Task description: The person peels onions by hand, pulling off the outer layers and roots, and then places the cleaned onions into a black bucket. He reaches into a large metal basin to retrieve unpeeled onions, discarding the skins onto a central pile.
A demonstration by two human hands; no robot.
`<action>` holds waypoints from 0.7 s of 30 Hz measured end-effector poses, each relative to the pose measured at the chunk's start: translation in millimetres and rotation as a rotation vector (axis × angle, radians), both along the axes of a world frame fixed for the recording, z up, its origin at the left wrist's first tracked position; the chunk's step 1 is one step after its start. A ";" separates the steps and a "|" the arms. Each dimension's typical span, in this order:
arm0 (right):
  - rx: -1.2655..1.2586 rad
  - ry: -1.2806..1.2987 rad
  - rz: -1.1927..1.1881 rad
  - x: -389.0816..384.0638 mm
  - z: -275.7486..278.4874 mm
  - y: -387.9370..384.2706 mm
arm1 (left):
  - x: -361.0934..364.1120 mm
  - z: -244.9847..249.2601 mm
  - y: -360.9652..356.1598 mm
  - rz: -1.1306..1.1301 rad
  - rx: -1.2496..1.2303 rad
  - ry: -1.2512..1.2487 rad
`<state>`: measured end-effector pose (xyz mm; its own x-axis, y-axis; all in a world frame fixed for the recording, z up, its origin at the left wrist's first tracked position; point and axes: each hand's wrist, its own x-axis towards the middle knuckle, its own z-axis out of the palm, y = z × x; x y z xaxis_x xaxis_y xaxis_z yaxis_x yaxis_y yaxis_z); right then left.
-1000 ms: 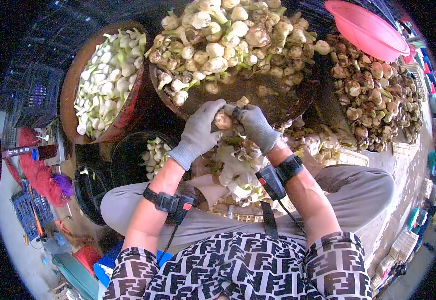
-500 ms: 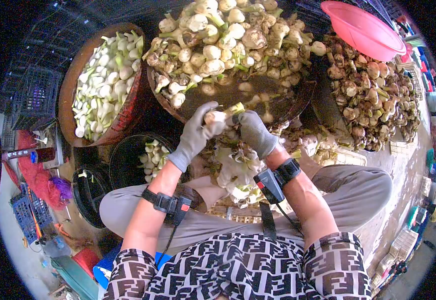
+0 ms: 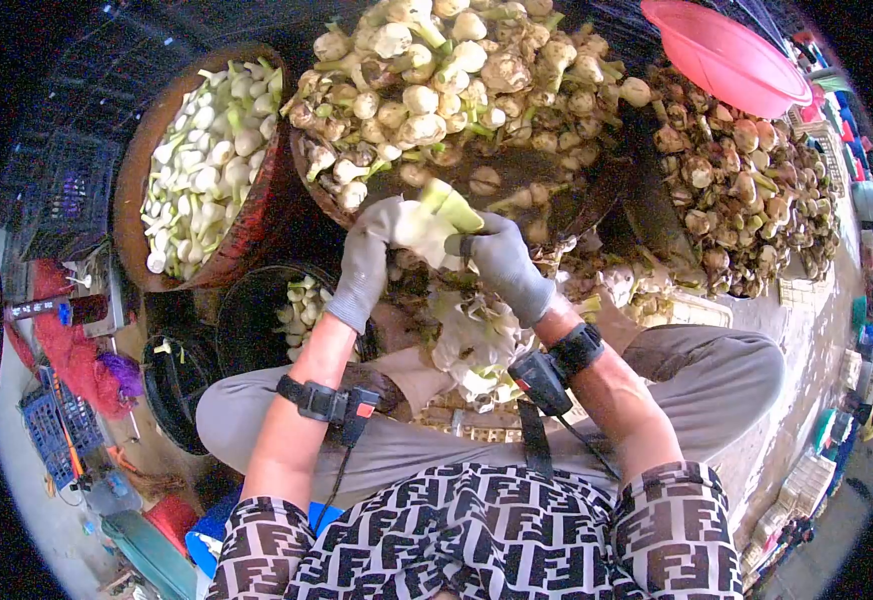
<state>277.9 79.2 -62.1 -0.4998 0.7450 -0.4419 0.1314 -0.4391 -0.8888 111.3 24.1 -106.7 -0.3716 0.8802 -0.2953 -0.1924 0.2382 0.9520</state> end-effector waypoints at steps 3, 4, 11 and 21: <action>-0.157 0.298 0.072 -1.0 26.3 -14.9 | -8.2 17.1 -2.4 0.003 -0.157 -0.389; 0.196 0.187 0.142 2.0 14.4 -16.2 | -11.9 2.5 -0.4 -0.026 -0.079 -0.562; -0.183 0.256 -0.084 -4.9 21.2 -16.4 | -17.6 9.8 6.2 0.124 0.007 -0.038; 0.469 0.077 0.278 9.1 5.4 -20.7 | -4.7 7.9 2.6 -0.097 -0.186 0.276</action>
